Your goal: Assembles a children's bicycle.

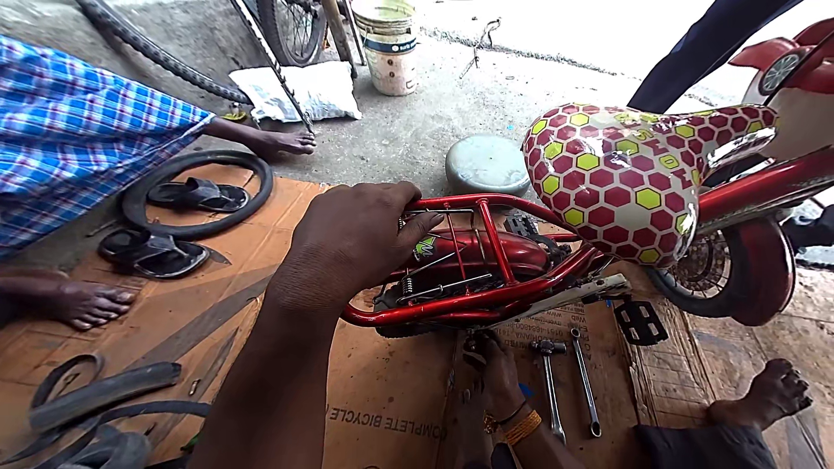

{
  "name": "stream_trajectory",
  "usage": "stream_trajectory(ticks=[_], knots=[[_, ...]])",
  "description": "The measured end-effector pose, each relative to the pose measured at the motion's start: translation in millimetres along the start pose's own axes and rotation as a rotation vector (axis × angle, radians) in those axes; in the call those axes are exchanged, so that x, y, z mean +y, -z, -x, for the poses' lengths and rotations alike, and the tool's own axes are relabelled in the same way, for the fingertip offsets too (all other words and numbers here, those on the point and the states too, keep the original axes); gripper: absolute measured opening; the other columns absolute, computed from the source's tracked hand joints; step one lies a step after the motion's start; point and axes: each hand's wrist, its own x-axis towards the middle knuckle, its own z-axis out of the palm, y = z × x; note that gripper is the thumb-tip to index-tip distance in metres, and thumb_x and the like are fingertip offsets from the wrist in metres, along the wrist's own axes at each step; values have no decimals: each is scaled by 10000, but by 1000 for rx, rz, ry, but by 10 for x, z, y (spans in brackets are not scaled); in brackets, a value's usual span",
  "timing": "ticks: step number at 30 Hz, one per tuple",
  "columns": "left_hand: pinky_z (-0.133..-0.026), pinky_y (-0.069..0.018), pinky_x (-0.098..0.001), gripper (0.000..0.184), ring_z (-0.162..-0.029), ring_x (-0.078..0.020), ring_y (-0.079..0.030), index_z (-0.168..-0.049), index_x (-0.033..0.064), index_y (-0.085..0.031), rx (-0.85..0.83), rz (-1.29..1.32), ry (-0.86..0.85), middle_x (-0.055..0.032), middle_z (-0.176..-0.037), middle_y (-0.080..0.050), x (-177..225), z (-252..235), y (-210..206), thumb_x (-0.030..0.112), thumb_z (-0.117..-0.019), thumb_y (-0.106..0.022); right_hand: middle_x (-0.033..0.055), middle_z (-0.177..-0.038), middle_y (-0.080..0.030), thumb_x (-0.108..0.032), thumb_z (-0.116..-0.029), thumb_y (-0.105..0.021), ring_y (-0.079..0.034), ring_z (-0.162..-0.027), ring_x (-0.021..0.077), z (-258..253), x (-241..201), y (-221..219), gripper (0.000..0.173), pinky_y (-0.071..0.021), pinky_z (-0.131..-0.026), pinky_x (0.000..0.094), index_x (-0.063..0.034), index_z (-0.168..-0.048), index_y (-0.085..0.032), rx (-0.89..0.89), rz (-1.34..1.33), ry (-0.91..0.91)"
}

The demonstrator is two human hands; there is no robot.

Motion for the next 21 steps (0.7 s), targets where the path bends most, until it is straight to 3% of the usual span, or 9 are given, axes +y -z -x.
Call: stream_trajectory(ticks=[3,6,7,10,11,15,16,19,21], knots=[[-766,-529,-579,513,-965,-263,-712,-1241,211,-678,-5,-8,4,-31,-1053,-736,-9,-4,-4,610,-1042,-423,167,-1120,-661,-125,-1017,-590,-687,-1022,252,7,8,22,312,-614,-869,421,42,-1278,-555,-96,90,54],[-766,-530,-589,535,-964,-283,-713,-1263,200,-669,-10,-18,-7,-49,-1057,-735,-4,-4,-10,618,-1040,-421,157,-1020,-676,-117,-1090,-423,-693,-919,234,-13,4,-10,269,-607,-799,407,42,-1213,-601,34,17,14],[-763,-530,-587,547,-960,-288,-713,-1269,195,-665,-10,-23,-9,-56,-1055,-734,-3,-3,-4,624,-1038,-417,156,-1030,-672,-114,-1086,-435,-691,-925,228,-11,5,-10,263,-607,-806,400,45,-1209,-603,30,29,25],[-750,-529,-577,544,-943,-281,-712,-1260,202,-665,-11,-32,-10,-48,-1040,-733,-8,-5,-8,630,-1036,-416,166,-1079,-659,-114,-983,-639,-689,-988,235,-1,16,3,300,-618,-855,400,48,-1227,-573,-73,158,95],[-747,-532,-575,544,-943,-278,-713,-1260,208,-665,-12,-36,-8,-44,-1040,-733,-9,-5,-14,633,-1034,-413,168,-1073,-658,-99,-978,-642,-689,-985,239,5,16,-7,295,-619,-847,401,50,-1223,-572,-71,161,96],[-770,-533,-582,531,-968,-283,-712,-1259,198,-670,-25,-24,1,-54,-1055,-733,7,-5,-1,616,-1039,-427,158,-1058,-665,-167,-1108,-384,-691,-943,226,59,-34,-74,324,-604,-791,395,32,-1288,-565,38,96,23],[-783,-534,-584,526,-981,-281,-712,-1265,202,-668,-29,-23,2,-52,-1067,-734,5,-2,-2,613,-1040,-429,158,-1092,-666,-201,-1107,-435,-687,-971,223,56,-18,-56,331,-603,-819,396,28,-1304,-571,24,124,36],[-794,-538,-583,525,-986,-275,-711,-1274,218,-662,-26,-34,-2,-39,-1071,-734,-14,-17,-11,621,-1038,-421,147,-1163,-682,-212,-992,-660,-699,-1033,214,41,32,-16,399,-624,-864,394,6,-1314,-569,-42,257,110],[-791,-538,-598,532,-984,-284,-713,-1277,218,-664,-25,-26,-5,-39,-1077,-736,-20,-18,-25,625,-1035,-423,149,-1118,-681,-172,-1044,-557,-701,-988,218,72,7,-35,317,-617,-826,394,13,-1300,-580,-14,222,81]])
